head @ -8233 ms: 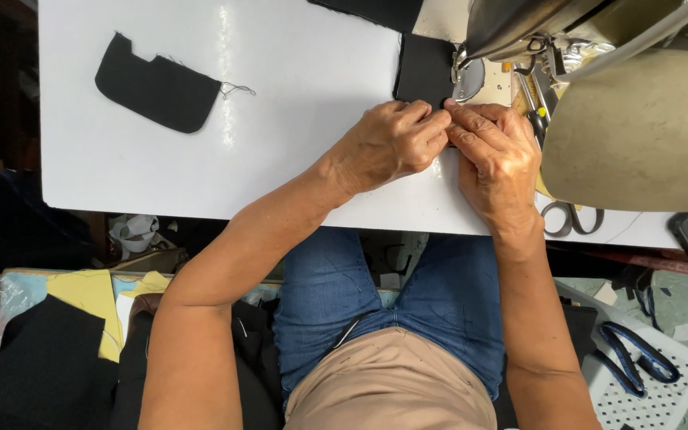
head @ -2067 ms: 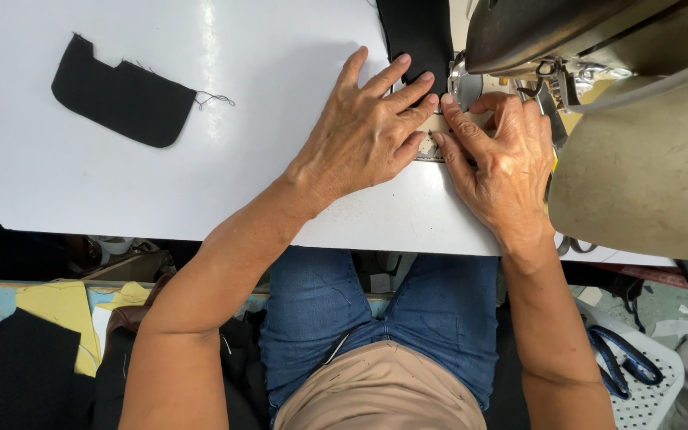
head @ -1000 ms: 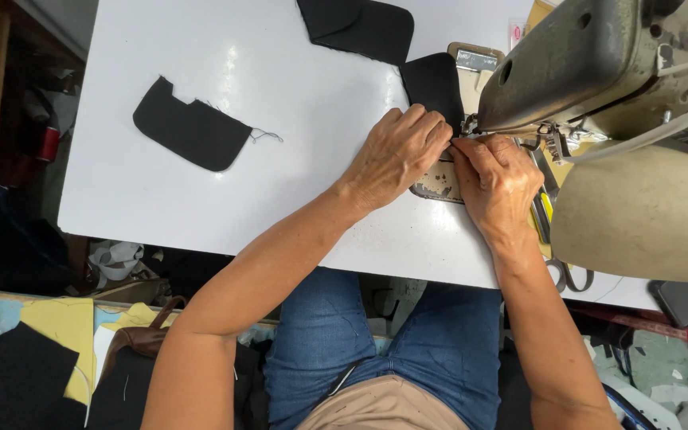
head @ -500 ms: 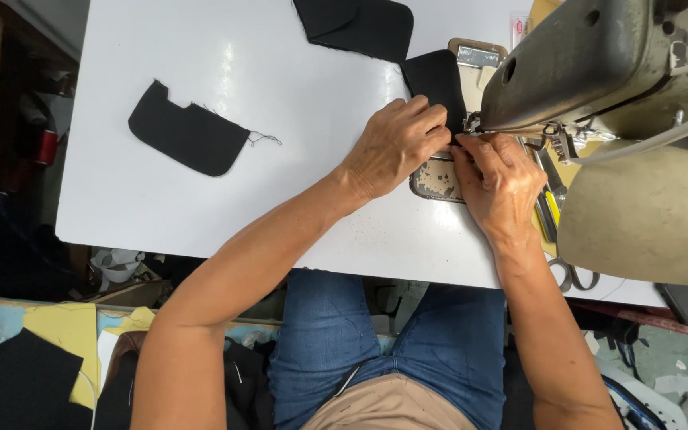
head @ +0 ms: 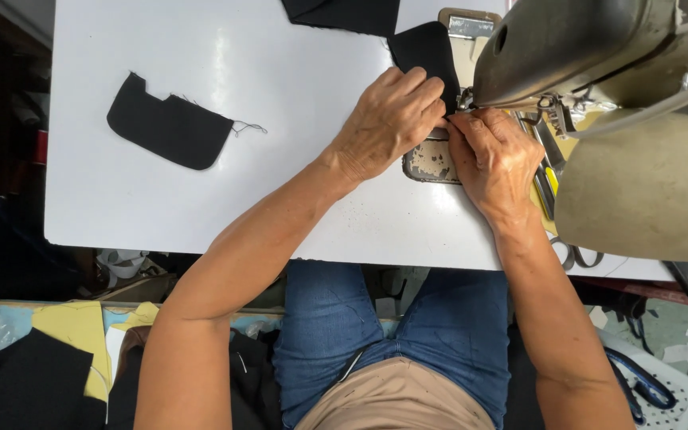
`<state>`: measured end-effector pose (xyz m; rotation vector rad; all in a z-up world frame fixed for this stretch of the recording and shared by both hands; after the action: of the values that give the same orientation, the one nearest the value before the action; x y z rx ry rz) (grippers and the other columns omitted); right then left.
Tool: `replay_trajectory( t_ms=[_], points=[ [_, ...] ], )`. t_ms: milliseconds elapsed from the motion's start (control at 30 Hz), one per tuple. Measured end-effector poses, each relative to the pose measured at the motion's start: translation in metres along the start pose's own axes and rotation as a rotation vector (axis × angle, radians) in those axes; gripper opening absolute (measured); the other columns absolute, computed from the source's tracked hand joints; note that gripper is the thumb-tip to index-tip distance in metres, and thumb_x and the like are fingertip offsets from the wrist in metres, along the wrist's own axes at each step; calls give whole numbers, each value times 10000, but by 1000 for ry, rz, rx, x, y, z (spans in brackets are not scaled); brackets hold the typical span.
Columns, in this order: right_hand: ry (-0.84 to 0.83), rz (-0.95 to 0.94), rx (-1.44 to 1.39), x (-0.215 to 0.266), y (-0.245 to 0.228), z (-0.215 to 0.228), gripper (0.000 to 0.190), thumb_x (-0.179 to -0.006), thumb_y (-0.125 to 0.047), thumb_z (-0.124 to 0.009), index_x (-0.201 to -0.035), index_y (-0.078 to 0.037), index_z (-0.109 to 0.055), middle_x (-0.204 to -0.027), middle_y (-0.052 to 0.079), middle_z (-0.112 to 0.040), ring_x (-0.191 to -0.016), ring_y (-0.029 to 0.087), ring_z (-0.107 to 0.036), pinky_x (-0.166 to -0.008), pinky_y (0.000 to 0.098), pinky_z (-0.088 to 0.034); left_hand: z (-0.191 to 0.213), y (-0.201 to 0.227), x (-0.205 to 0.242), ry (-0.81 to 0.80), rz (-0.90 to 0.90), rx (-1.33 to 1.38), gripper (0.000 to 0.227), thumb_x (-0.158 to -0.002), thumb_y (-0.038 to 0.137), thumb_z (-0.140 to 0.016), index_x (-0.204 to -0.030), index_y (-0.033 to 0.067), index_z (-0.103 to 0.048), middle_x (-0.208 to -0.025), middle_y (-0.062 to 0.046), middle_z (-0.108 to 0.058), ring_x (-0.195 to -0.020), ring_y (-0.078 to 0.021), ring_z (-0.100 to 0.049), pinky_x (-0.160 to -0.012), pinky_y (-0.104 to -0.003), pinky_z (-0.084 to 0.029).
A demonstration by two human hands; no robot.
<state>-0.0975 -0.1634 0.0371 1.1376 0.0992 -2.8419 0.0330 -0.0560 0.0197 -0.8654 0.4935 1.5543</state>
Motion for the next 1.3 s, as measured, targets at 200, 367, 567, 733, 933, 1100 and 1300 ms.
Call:
replay_trajectory(
  t_ms=[200, 367, 567, 733, 933, 1100, 1300],
  points=[
    [3, 24, -34, 2, 1, 2, 88, -1097, 51, -803, -1028, -2, -787, -953, 104, -749, -812, 252, -738, -626, 339, -527, 3, -8, 4, -12, 29, 262, 342, -881, 211, -1014, -1055, 122, -733, -897, 11, -684, -861, -174, -570, -734, -300, -490],
    [0, 16, 5, 3, 3, 1, 90, -1061, 48, -813, -1058, -42, -820, -961, 73, -767, -809, 241, -742, -626, 334, -523, 12, -10, 1, 108, 21, 213, 328, -883, 78, -992, -798, 166, -687, -785, 33, -562, -777, -177, -477, -628, -301, -400],
    [-16, 17, 10, 4, 3, 1, 82, -1079, 25, -796, -1071, -51, -823, -953, 61, -752, -801, 246, -727, -629, 336, -506, 20, -3, -7, 104, -32, 114, 337, -887, -172, -731, -786, 131, -622, -806, 29, -540, -794, -156, -484, -668, -274, -428],
    [-16, 19, 4, 5, 3, 1, 72, -1100, 10, -822, -1052, -43, -825, -949, 71, -741, -806, 244, -726, -635, 336, -526, 27, -6, -9, 67, -121, 74, 359, -886, -199, -659, -772, 135, -596, -800, 33, -509, -806, -149, -476, -728, -261, -483],
    [-215, -4, 266, 19, -15, 7, 197, -1167, -250, -771, -1294, -104, -801, -851, -1, -594, -649, 159, -593, -466, 327, -402, 9, -5, 7, -120, -193, 467, 16, -1022, -37, -780, -1032, -28, -771, -1107, -150, -785, -1134, -338, -743, -1041, -422, -638],
    [-363, -1, 413, 47, -12, -4, 687, -1253, -449, -741, -1749, -118, -402, -792, -34, -551, -526, 107, -434, -430, 316, -301, 10, -7, 8, -137, -156, 570, 183, -1016, -138, -578, -952, -45, -722, -972, -119, -733, -1045, -303, -760, -980, -418, -626],
    [-299, -36, 385, 38, -20, 0, 421, -1184, -405, -715, -1507, -135, -718, -785, -53, -557, -533, 121, -524, -413, 314, -331, 15, -8, 11, -140, -196, 450, 313, -976, -58, -692, -1255, 22, -809, -1375, -97, -752, -1134, -219, -763, -984, -347, -569]
  ],
)
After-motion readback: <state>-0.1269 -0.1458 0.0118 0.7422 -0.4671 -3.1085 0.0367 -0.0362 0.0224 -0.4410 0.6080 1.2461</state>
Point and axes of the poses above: each hand's wrist, its own x-axis away from the middle knuckle, its own z-axis out of the back of the hand, y = z × x, the point moved 4 cm from there along -x, towards the middle knuckle
